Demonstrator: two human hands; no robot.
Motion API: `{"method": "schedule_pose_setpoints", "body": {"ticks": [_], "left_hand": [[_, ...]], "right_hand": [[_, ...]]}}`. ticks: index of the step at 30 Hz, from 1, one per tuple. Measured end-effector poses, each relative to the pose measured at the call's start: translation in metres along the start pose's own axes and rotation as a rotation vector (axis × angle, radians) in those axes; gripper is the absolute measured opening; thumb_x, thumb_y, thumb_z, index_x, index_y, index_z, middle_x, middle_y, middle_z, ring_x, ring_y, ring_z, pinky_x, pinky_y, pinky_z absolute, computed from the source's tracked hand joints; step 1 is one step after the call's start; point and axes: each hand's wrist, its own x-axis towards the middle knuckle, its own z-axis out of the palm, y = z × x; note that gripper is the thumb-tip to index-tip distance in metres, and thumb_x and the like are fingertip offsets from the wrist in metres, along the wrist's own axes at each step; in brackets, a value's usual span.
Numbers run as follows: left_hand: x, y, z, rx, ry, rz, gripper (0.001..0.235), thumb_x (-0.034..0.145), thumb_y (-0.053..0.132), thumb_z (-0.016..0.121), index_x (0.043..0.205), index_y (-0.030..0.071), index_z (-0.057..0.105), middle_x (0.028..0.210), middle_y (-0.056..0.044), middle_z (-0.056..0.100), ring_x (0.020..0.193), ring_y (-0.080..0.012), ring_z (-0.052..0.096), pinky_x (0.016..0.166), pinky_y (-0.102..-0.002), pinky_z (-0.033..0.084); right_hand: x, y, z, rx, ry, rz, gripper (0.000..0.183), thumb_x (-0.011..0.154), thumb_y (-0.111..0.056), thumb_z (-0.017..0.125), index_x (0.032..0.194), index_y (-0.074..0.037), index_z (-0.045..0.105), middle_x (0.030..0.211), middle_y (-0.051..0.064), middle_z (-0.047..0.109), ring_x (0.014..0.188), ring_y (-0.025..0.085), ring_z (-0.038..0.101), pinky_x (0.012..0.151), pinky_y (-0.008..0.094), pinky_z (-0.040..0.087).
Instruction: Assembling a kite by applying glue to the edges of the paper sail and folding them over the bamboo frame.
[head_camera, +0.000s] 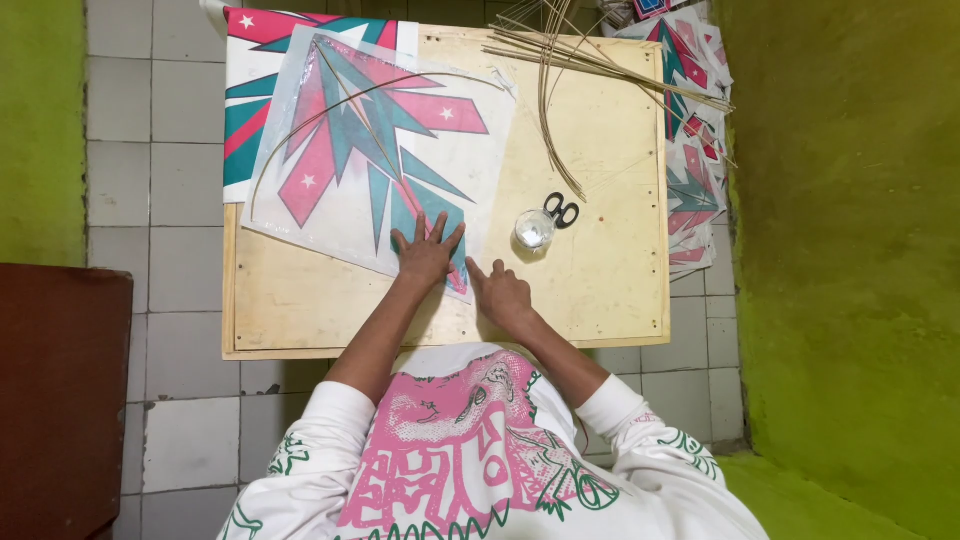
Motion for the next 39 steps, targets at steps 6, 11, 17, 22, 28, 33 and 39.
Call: {"method": "schedule_pose_setpoints", "body": {"ticks": [6, 11, 17, 22, 28, 33, 39], "left_hand": [[-0.003, 0.002, -0.004, 0.01, -0.035, -0.013, 0.08, 0.098, 0.031, 0.064, 0.164, 0.039, 0.019, 0.174, -0.001, 0.009, 0.159, -0.0394, 0.0, 0.113, -0.081, 0.007], [-0.008, 0.003, -0.007, 0.012, -0.04, -0.01, 0.079, 0.099, 0.03, 0.063, 0.164, 0.039, 0.02, 0.174, -0.002, 0.009, 0.159, -0.0396, 0.0, 0.114, -0.081, 0.007], [0.0, 0.0, 0.0, 0.015, -0.014, -0.003, 0.08, 0.098, 0.029, 0.065, 0.164, 0.039, 0.021, 0.174, -0.004, 0.011, 0.158, -0.0406, 0.001, 0.113, -0.082, 0.005], [0.003, -0.003, 0.003, 0.026, 0.053, 0.021, 0.082, 0.093, 0.029, 0.07, 0.162, 0.038, 0.027, 0.173, -0.007, 0.018, 0.157, -0.0436, 0.008, 0.112, -0.083, 0.001], [-0.026, 0.003, -0.013, 0.028, 0.321, 0.142, 0.051, 0.079, 0.029, 0.085, 0.129, 0.024, 0.072, 0.157, -0.005, 0.052, 0.153, -0.0429, 0.026, 0.114, -0.083, 0.008], [-0.036, -0.002, 0.007, 0.025, 0.642, 0.232, 0.006, 0.084, 0.023, 0.083, 0.087, 0.028, 0.08, 0.135, 0.003, 0.07, 0.142, -0.0331, 0.048, 0.109, -0.079, 0.023], [-0.114, 0.019, 0.007, -0.804, 0.728, -0.392, 0.03, 0.092, 0.022, 0.076, 0.12, 0.017, 0.066, 0.134, -0.013, 0.054, 0.122, -0.0342, 0.059, 0.104, -0.066, 0.041]], "right_hand": [[-0.035, -0.014, -0.017, -0.031, -0.09, -0.072, 0.064, 0.099, -0.011, 0.047, 0.16, -0.022, 0.038, 0.119, 0.022, 0.057, 0.104, 0.039, 0.068, 0.078, 0.055, 0.06], [-0.04, -0.014, 0.002, -0.031, -0.109, -0.072, 0.061, 0.098, -0.01, 0.046, 0.158, -0.024, 0.042, 0.118, 0.022, 0.058, 0.104, 0.04, 0.069, 0.077, 0.056, 0.061], [-0.054, -0.015, -0.029, 0.085, -0.104, -0.034, 0.057, 0.098, -0.012, 0.051, 0.153, -0.025, 0.051, 0.119, 0.022, 0.059, 0.106, 0.041, 0.068, 0.082, 0.058, 0.059], [-0.056, 0.004, -0.048, 0.31, 0.049, 0.02, 0.05, 0.095, -0.021, 0.054, 0.145, -0.025, 0.06, 0.12, 0.021, 0.059, 0.111, 0.043, 0.066, 0.088, 0.063, 0.057], [-0.037, 0.068, -0.03, 0.537, 0.366, 0.2, 0.037, 0.095, -0.022, 0.058, 0.129, -0.022, 0.071, 0.122, 0.016, 0.061, 0.118, 0.04, 0.064, 0.095, 0.061, 0.055], [-0.031, 0.092, -0.027, 0.637, 0.721, 0.186, 0.038, 0.088, -0.012, 0.068, 0.125, -0.017, 0.074, 0.109, 0.008, 0.06, 0.096, 0.024, 0.068, 0.08, 0.041, 0.062], [-0.038, 0.069, -0.052, 0.651, 0.656, 0.146, 0.097, 0.078, -0.018, 0.083, 0.162, -0.014, 0.034, 0.159, 0.026, 0.028, 0.145, 0.052, 0.028, 0.114, 0.072, 0.033]]}}
